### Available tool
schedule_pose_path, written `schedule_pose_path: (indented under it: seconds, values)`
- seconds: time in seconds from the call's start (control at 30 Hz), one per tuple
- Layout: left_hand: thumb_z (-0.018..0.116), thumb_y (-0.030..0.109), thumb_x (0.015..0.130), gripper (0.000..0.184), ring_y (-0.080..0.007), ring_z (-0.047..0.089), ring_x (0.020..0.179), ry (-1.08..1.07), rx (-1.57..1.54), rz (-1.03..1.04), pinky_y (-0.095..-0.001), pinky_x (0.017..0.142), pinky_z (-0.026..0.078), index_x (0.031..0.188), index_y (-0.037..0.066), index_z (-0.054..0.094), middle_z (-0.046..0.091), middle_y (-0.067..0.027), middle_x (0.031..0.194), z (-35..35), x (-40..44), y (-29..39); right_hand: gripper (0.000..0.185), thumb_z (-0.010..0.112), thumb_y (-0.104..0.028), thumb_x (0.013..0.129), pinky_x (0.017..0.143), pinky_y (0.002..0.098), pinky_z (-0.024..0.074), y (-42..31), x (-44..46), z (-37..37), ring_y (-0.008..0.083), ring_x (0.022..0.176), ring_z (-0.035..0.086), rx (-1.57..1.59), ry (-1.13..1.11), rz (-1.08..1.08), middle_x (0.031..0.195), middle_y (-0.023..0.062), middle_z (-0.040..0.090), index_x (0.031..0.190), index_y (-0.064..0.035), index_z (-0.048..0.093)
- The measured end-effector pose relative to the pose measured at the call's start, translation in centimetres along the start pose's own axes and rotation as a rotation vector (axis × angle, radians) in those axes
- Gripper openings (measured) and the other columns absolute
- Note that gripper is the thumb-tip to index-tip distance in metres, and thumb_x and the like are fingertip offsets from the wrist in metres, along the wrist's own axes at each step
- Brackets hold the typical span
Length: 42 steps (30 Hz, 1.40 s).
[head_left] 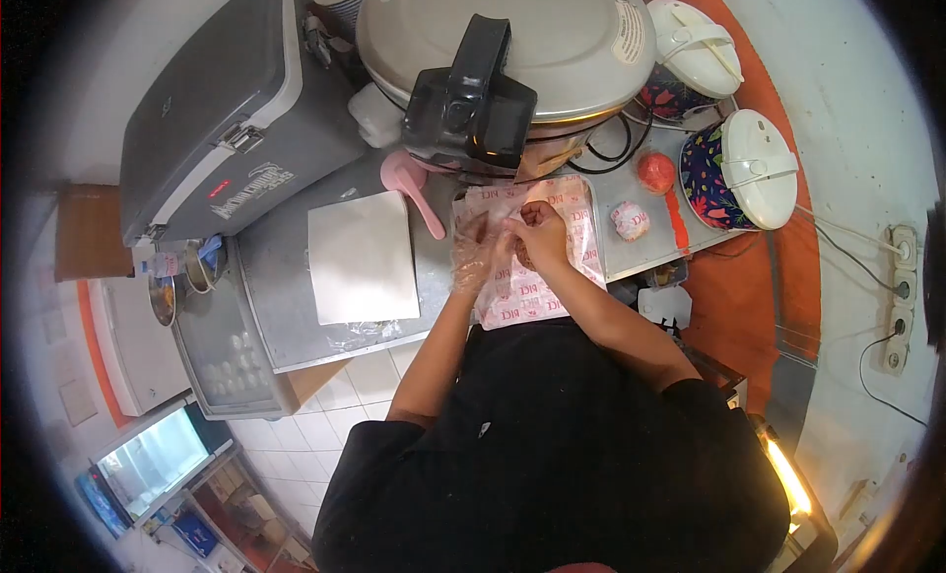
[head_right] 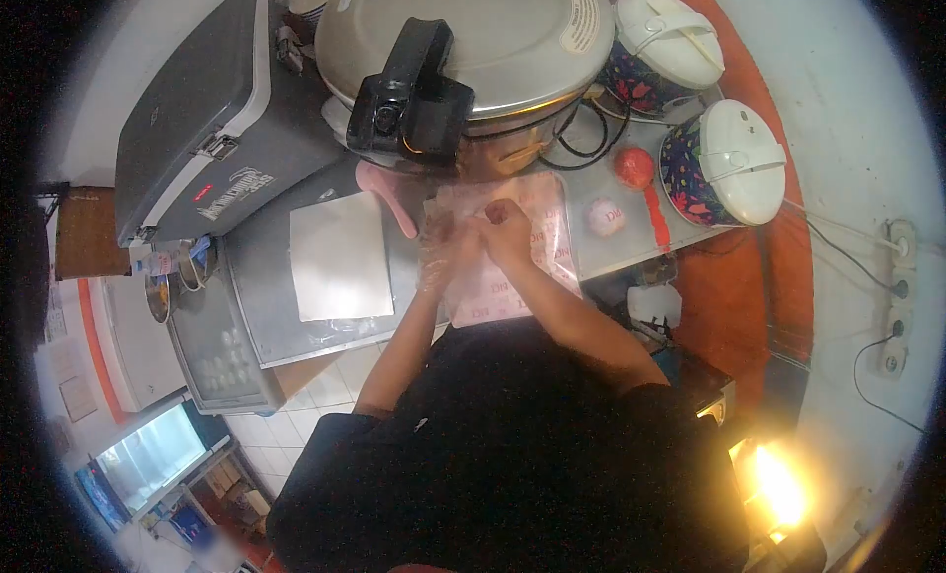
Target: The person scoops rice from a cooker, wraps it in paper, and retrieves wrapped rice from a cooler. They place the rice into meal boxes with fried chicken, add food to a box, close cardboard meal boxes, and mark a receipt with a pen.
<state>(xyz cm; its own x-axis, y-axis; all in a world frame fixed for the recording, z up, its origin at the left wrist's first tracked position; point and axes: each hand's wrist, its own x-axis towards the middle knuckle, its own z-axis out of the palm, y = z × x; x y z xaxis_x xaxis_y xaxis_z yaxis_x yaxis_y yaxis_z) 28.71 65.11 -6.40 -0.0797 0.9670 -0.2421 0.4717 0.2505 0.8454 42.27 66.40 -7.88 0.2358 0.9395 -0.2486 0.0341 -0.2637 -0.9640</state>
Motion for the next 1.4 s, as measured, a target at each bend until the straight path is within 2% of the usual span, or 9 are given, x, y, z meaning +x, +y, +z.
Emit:
schedule_pose_path:
  seconds: [0.13,0.23,0.5,0.63,0.73,0.8,0.87,1.23,1.4]
  values:
    - [0.065,0.02,0.092,0.052,-0.0247,0.056,0.116,0.356,-0.761,0.158,-0.0391,0.102,0.041,0.137,0.004,0.047,0.064,-0.0118,0.115,2.3,0.8,-4.1,0.031,0.08,-0.006,0.076,0.06,0.0261,0.0481,-3.7,-1.4,-0.4,0.0121,0.069,0.061,0.204,-0.004,0.165,0.08,0.0069,0.064,0.095,0.0008,0.057]
    - [0.066,0.025,0.089,0.066,-0.0292,0.052,0.119,0.312,0.544,0.53,-0.0461,0.111,0.029,0.145,0.008,0.034,0.062,-0.0131,0.117,-0.2,-0.7,-1.1,0.03,0.079,-0.008,0.078,0.06,0.0256,0.0483,-3.3,-1.4,-0.4,0.0116,0.067,0.061,-0.108,0.005,0.065,0.078,0.0079,0.065,0.095,0.0005,0.056]
    - [0.063,0.03,0.089,0.036,-0.0286,0.057,0.106,0.007,0.498,0.658,-0.0424,0.091,0.045,0.12,0.013,0.061,0.063,-0.0109,0.111,-1.9,-0.1,0.1,0.04,0.07,-0.01,0.072,0.084,0.0403,0.0458,-3.0,3.1,-4.6,0.0258,0.102,0.061,-0.728,-0.135,-0.735,0.116,0.0085,0.065,0.111,-0.0082,0.066]
    - [0.058,0.025,0.094,0.026,-0.0253,0.06,0.094,-0.037,0.409,0.561,-0.0421,0.09,0.046,0.111,0.007,0.064,0.064,-0.0104,0.1,0.7,0.8,-5.0,0.046,0.075,-0.026,0.07,0.089,0.0532,0.0361,-2.6,5.4,-10.2,0.0324,0.108,0.056,-1.312,-0.338,-0.582,0.114,0.0118,0.063,0.113,-0.0133,0.068]
    - [0.056,0.024,0.094,0.024,-0.0253,0.061,0.089,0.029,0.523,0.562,-0.043,0.088,0.047,0.106,0.005,0.066,0.064,-0.0107,0.095,2.2,0.0,-4.0,0.031,0.069,-0.026,0.084,0.094,0.0506,0.0377,4.7,9.0,-15.0,0.0329,0.11,0.054,-1.122,-0.461,-1.09,0.11,0.0128,0.063,0.11,-0.0089,0.068]
    - [0.057,0.024,0.094,0.024,-0.0262,0.062,0.088,0.143,0.441,0.587,-0.0439,0.086,0.048,0.104,0.005,0.067,0.065,-0.0112,0.094,3.1,-0.1,-2.8,0.025,0.065,-0.019,0.089,0.082,0.0434,0.0479,1.2,8.6,-14.2,0.0326,0.098,0.06,-0.968,-0.699,-0.367,0.104,0.019,0.063,0.105,-0.0009,0.066]
    - [0.057,0.024,0.093,0.024,-0.0272,0.062,0.087,0.234,0.451,0.65,-0.0447,0.084,0.049,0.102,0.005,0.067,0.065,-0.0118,0.093,4.6,0.0,-2.4,0.028,0.067,-0.019,0.086,0.08,0.0442,0.0498,2.6,8.7,-16.6,0.0359,0.088,0.062,-1.065,-0.55,-0.901,0.09,0.0179,0.066,0.101,0.005,0.067]
    - [0.059,0.026,0.087,0.024,-0.0325,0.067,0.081,0.329,0.667,0.82,-0.0494,0.073,0.053,0.09,0.005,0.071,0.068,-0.0149,0.088,6.3,3.4,-3.4,0.04,0.059,-0.024,0.09,0.092,0.0499,0.0375,1.7,5.9,-1.5,0.0386,0.108,0.051,-1.196,-1.066,-0.904,0.118,0.0194,0.057,0.119,0.0038,0.058]
    - [0.061,0.022,0.083,0.019,-0.0299,0.069,0.082,0.497,0.772,0.442,-0.0451,0.074,0.054,0.085,0.007,0.072,0.07,-0.0142,0.085,6.2,5.9,-9.8,0.044,0.057,-0.026,0.09,0.097,0.0513,0.0315,1.8,5.8,-0.8,0.039,0.116,0.045,-1.199,-1.117,-0.88,0.126,0.0188,0.052,0.124,0.0024,0.054]
